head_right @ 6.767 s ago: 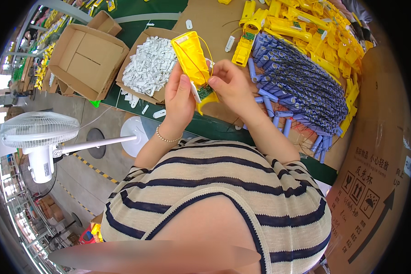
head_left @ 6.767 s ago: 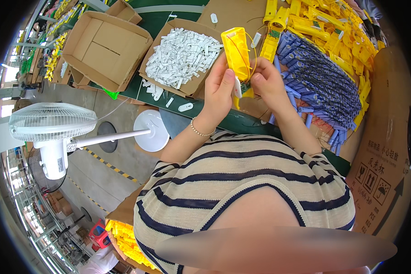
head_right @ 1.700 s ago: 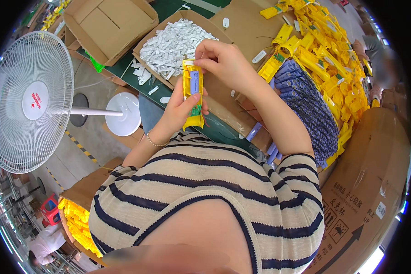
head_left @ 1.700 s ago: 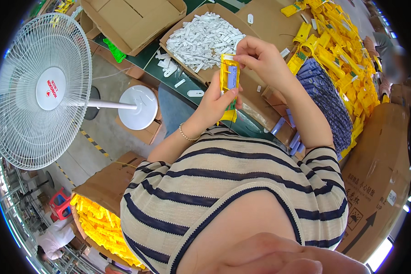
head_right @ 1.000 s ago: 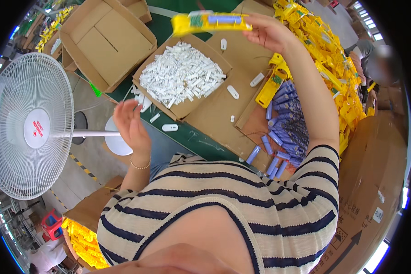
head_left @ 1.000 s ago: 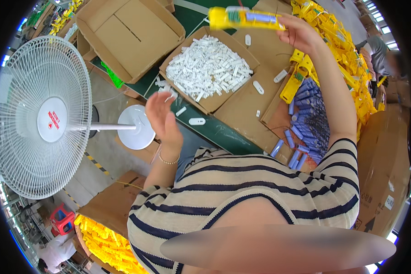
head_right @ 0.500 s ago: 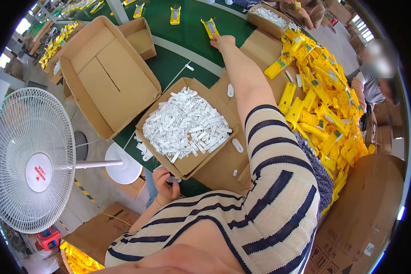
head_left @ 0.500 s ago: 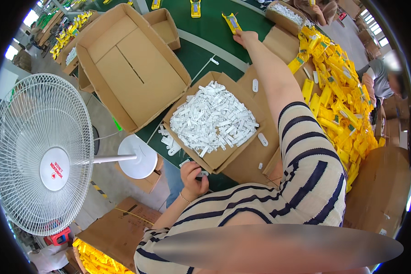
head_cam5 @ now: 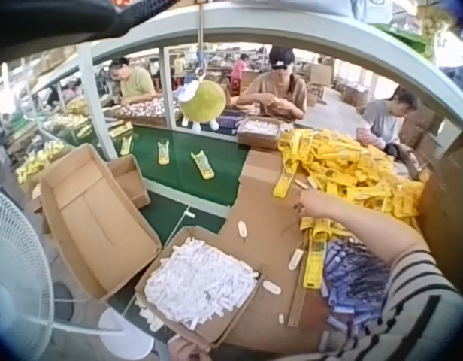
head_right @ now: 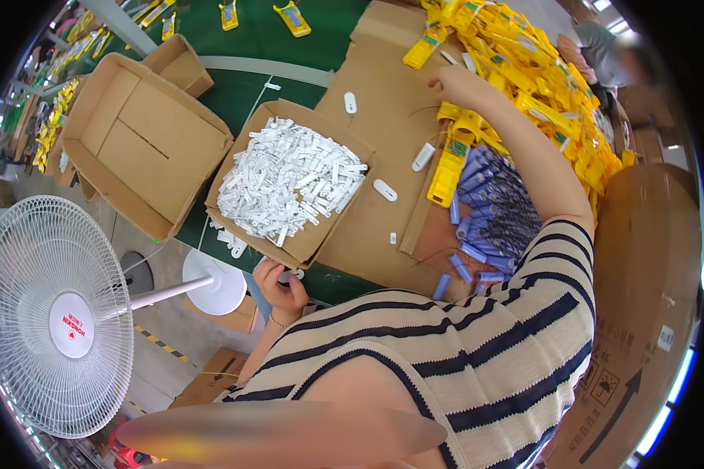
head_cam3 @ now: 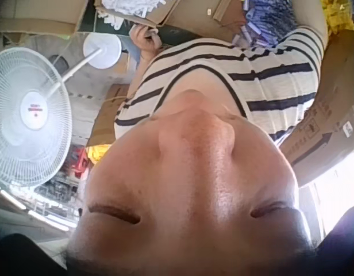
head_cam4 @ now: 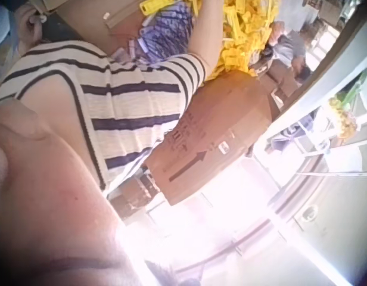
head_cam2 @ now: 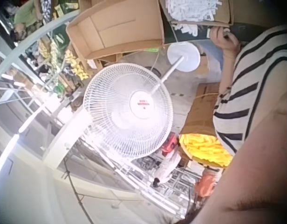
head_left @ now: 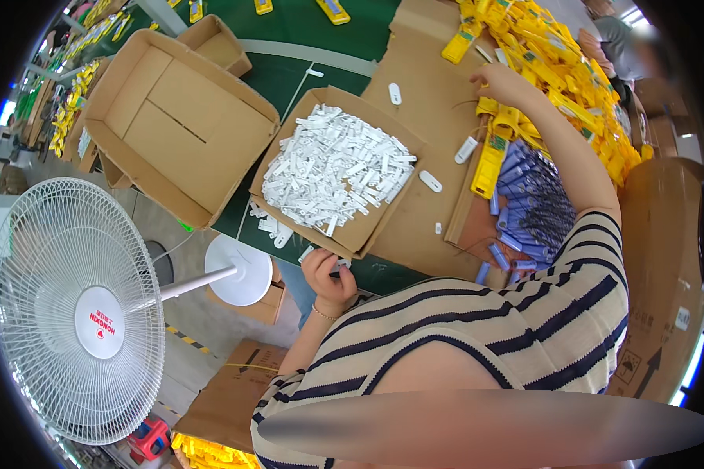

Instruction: The person assembles flashlights by inserting a white component and a battery into a yellow casing. They then snap a white cover onto the assembly and place the finished flashlight onto a pile.

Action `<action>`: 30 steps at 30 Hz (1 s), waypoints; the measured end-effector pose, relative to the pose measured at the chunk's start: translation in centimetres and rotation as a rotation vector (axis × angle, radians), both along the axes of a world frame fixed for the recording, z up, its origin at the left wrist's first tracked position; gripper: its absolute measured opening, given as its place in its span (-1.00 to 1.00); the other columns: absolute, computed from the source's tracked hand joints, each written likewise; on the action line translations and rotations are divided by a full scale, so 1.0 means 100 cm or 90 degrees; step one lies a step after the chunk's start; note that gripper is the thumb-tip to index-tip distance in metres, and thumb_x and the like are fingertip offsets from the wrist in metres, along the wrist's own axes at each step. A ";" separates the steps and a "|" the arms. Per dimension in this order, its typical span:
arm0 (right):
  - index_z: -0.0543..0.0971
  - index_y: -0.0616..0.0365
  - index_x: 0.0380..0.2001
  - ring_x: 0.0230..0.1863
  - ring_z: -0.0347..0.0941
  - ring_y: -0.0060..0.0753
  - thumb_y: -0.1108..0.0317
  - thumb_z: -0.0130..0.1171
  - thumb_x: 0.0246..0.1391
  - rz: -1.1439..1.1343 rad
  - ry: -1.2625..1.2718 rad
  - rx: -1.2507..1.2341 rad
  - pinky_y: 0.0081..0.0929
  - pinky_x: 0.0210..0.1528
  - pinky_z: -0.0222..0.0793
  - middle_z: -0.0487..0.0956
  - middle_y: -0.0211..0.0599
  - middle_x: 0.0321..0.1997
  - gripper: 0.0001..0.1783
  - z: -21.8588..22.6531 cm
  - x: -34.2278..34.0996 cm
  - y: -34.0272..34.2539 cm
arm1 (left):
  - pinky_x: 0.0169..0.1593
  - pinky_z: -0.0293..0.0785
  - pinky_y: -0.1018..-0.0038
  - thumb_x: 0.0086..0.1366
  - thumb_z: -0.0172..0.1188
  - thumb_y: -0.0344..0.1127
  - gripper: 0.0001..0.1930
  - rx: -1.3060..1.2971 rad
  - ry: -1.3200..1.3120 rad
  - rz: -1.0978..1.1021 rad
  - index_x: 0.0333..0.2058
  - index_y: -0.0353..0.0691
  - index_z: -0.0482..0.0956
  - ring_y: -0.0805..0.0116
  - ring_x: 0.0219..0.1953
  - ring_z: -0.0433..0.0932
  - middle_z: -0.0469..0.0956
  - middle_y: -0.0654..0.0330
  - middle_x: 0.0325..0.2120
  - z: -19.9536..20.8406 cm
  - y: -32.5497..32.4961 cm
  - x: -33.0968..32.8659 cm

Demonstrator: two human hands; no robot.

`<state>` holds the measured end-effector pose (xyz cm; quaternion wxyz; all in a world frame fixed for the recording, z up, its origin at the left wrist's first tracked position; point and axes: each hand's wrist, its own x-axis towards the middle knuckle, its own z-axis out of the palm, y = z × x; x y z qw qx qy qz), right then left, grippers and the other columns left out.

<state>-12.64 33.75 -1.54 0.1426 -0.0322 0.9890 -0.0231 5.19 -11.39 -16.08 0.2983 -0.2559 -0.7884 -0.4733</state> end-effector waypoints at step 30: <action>0.31 -0.19 0.15 0.27 -0.01 0.32 0.16 -0.03 0.00 -0.467 0.011 0.131 0.31 0.14 0.08 0.17 -0.14 0.30 -0.43 -0.002 -0.039 0.114 | 0.06 0.18 0.28 0.08 -0.09 -0.56 -0.58 -0.004 -0.092 0.000 -0.03 -0.25 0.16 0.13 -0.09 0.31 0.30 -0.04 -0.12 -0.006 0.006 0.008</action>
